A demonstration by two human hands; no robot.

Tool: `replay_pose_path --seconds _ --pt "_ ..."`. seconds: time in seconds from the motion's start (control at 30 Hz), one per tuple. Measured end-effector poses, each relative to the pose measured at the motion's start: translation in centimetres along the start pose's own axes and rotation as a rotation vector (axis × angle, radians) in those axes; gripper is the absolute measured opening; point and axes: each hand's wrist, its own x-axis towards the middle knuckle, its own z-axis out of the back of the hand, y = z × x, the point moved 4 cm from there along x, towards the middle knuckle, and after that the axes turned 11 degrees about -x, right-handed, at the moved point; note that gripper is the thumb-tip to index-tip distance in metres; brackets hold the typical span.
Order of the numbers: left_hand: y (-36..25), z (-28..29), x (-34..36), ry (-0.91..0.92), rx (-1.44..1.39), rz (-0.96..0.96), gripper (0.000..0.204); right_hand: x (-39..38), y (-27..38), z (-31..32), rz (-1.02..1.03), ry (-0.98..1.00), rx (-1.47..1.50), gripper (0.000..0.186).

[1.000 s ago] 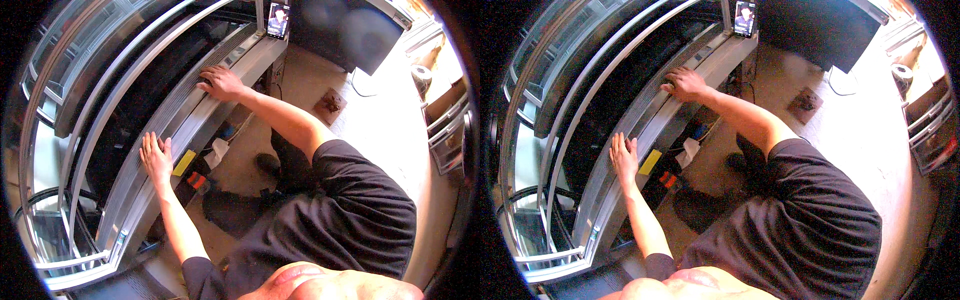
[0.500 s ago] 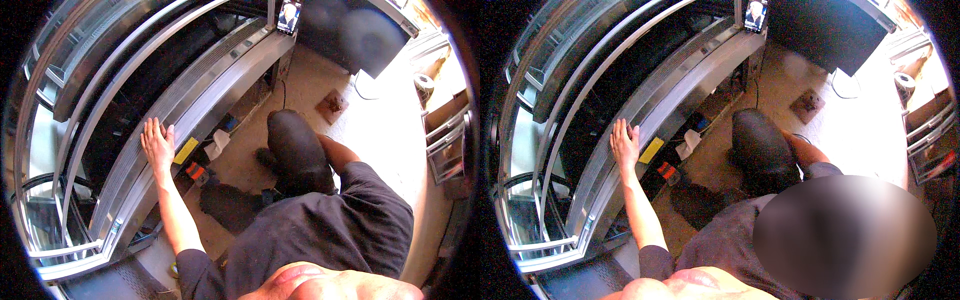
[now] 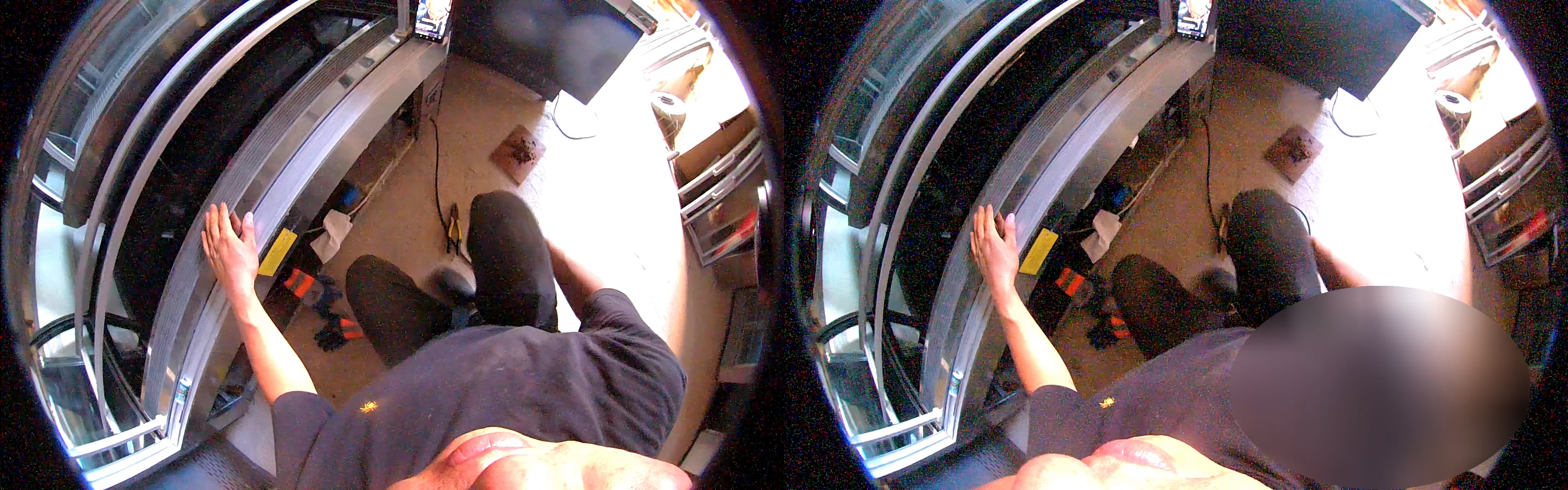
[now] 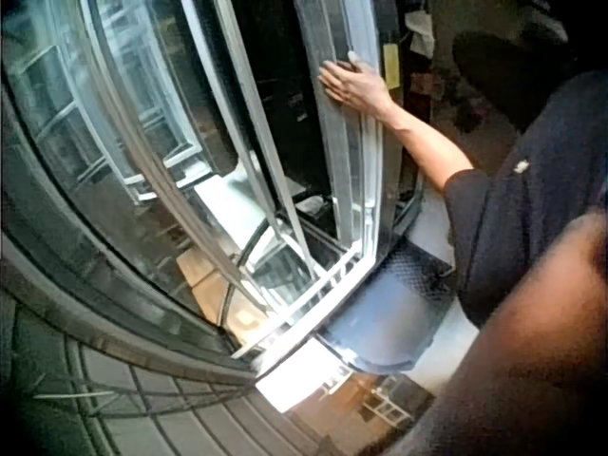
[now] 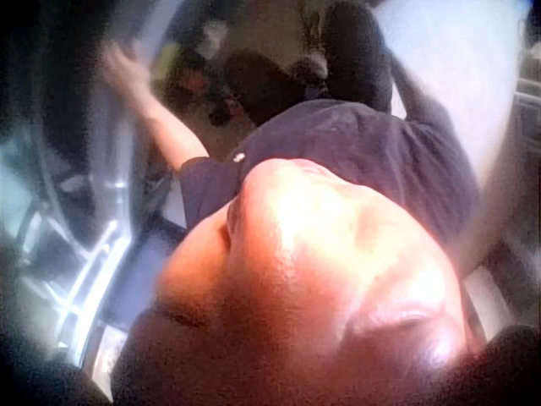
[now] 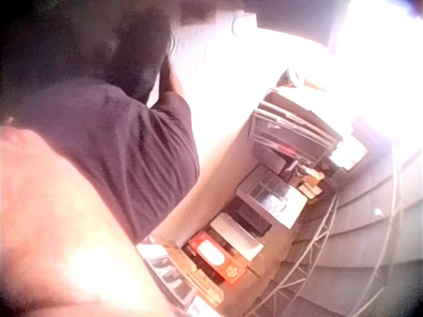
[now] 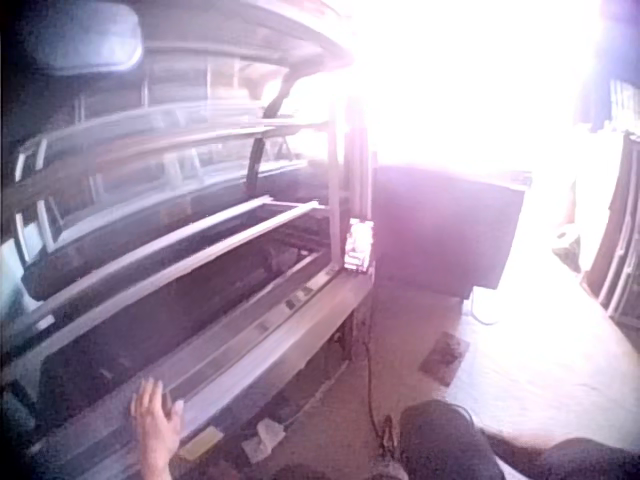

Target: The person applies sealant using a caulking gun, removes a glass panel from a refrigerator, cleans the panel, and then washes a cloth in a basin of water.

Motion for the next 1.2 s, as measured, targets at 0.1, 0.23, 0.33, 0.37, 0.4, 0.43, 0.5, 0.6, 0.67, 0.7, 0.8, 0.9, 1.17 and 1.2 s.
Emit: replay_pose_path --seconds 0.1,0.23,0.33,0.37,0.4,0.43,0.5,0.6,0.67,0.7,0.8,0.9,1.17,1.2 --pt "0.1 -0.4 0.0 -0.002 0.020 -0.009 0.059 1.5 0.3 -2.0 0.050 0.007 0.067 0.028" --pt "0.0 0.4 -0.2 -0.007 0.009 0.013 0.058 6.3 3.6 -2.9 0.201 -0.006 0.128 0.028" --pt "0.6 0.6 -0.5 0.008 0.008 0.042 0.059 11.3 8.5 -2.1 0.370 -0.026 0.157 0.028" --pt "0.6 0.5 -0.4 -0.011 -0.023 0.034 0.057 12.7 10.1 -1.6 0.431 -0.040 0.173 0.028" --pt "0.2 0.3 -0.1 -0.011 -0.036 0.037 0.056 14.2 11.4 -1.1 0.498 -0.057 0.193 0.029" --pt "-0.2 0.2 0.2 -0.012 -0.050 0.040 0.056 15.9 12.7 -0.7 0.573 -0.083 0.224 0.029" --pt "-1.4 0.0 0.7 -0.026 -0.091 0.029 0.053 18.8 14.6 0.2 0.699 -0.132 0.267 0.029" --pt "-0.8 0.7 0.2 -0.039 -0.062 0.050 0.053 19.9 20.5 -1.6 0.610 -0.021 0.254 0.030" --pt "-0.6 0.6 0.0 -0.048 -0.066 0.061 0.053 20.3 22.9 -2.7 0.582 0.037 0.240 0.030" --pt "-0.5 0.7 -0.1 -0.051 -0.071 0.066 0.052 20.3 24.2 -3.4 0.576 0.071 0.231 0.031" --pt "-0.2 0.5 0.3 -0.054 -0.092 0.067 0.052 20.9 27.8 -5.2 0.577 0.154 0.199 0.032" --pt "-0.3 0.1 0.5 -0.056 -0.110 0.078 0.051 21.8 31.3 -7.6 0.582 0.232 0.163 0.034" --pt "0.1 -0.2 0.6 -0.126 -0.086 0.043 0.046 22.5 32.2 -12.9 0.514 0.394 0.045 0.038" --pt "0.3 0.1 0.5 -0.138 -0.089 0.042 0.045 22.3 31.9 -13.0 0.492 0.407 0.024 0.039"
